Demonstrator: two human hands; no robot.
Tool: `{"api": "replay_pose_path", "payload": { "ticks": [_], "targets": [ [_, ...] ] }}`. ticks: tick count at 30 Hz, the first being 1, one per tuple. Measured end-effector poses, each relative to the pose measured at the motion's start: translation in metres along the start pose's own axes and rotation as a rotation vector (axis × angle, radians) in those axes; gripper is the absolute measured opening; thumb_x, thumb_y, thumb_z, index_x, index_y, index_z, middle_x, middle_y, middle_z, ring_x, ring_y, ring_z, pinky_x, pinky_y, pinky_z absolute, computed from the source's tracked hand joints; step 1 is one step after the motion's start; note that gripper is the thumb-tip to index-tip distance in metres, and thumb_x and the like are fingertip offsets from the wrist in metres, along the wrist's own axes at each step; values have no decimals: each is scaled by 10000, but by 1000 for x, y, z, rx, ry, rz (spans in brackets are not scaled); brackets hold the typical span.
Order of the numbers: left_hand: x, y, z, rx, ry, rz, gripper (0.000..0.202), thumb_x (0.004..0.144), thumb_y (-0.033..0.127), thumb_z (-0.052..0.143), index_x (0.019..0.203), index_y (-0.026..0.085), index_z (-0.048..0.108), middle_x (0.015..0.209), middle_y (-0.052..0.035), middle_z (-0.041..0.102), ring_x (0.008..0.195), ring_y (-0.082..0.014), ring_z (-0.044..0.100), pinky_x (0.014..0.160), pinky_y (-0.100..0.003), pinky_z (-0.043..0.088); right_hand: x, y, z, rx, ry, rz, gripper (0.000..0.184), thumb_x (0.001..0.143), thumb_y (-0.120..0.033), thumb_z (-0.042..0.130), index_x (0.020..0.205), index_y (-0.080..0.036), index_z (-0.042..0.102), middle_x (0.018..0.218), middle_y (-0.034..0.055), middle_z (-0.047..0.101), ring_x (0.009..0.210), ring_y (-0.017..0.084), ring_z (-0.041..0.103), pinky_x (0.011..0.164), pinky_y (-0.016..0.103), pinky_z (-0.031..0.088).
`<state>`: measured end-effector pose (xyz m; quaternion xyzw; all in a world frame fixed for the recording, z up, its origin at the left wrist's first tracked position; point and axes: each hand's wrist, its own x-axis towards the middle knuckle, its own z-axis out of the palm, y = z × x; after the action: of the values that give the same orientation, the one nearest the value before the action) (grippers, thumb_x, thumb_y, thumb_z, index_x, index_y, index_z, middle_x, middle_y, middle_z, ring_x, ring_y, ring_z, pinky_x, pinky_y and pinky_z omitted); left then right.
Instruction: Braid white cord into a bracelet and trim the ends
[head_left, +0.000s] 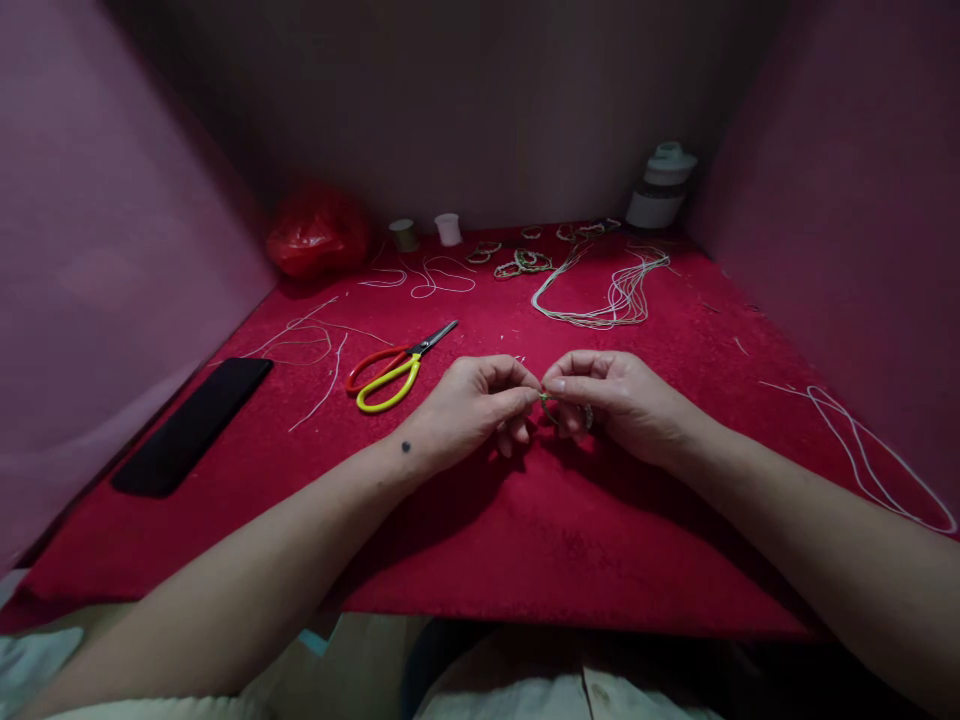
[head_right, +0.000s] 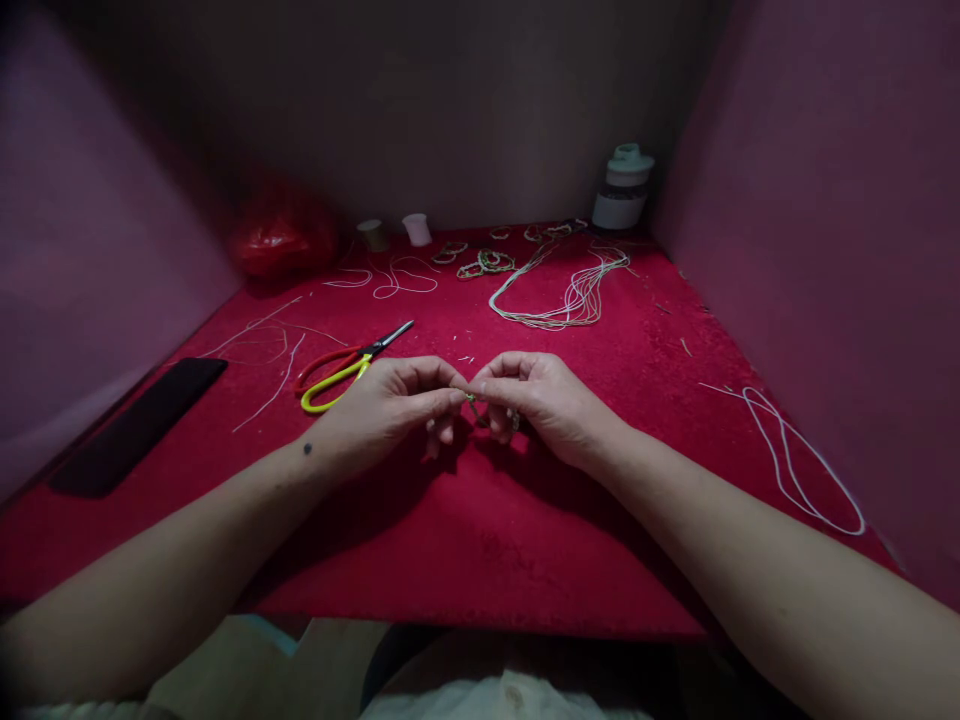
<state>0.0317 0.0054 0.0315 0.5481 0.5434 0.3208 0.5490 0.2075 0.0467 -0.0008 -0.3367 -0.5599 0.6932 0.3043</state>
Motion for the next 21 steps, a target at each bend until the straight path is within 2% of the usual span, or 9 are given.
{"api": "replay_pose_path", "payload": {
  "ticks": [6, 15, 18, 19, 21],
  "targets": [
    [2, -2, 1, 90, 20, 77, 46, 822, 159, 575, 785, 138, 559, 506, 26, 587, 405, -79, 536, 408, -173, 433, -3, -7, 4, -187, -30, 41, 259, 758, -380, 707, 674, -148, 626, 475, -12, 570, 391, 82, 480, 419, 214, 367],
    [-1, 4, -1, 110, -6, 79, 42, 817, 180, 563, 799, 142, 565, 546, 12, 593, 467, -94, 552, 451, -196, 451, -3, -5, 2, -172, -59, 38, 231, 770, -312, 695, 628, -146, 619, 523, -12, 570, 448, 73, 485, 455, 208, 385],
    [3, 10, -24, 269, 72, 95, 89, 831, 224, 547, 805, 146, 581, 565, -2, 607, 489, -102, 553, 492, -211, 438, -2, 0, 1, -65, -32, 41, 181, 776, -298, 691, 686, -157, 619, 555, -9, 604, 432, 78, 494, 425, 205, 392],
    [5, 12, -36, 375, 123, 114, 110, 831, 243, 546, 803, 148, 592, 580, -7, 612, 496, -106, 546, 513, -225, 436, -1, 1, 0, -31, -26, 42, 179, 775, -297, 693, 692, -160, 613, 558, -9, 611, 425, 79, 498, 409, 201, 388],
    [7, 14, -64, 703, 299, 166, 127, 810, 264, 573, 803, 151, 631, 656, -31, 635, 613, -141, 587, 609, -255, 441, 0, 2, -1, 24, -17, 43, 187, 775, -300, 698, 691, -162, 603, 558, -9, 614, 418, 79, 507, 382, 190, 377]
  ]
}}
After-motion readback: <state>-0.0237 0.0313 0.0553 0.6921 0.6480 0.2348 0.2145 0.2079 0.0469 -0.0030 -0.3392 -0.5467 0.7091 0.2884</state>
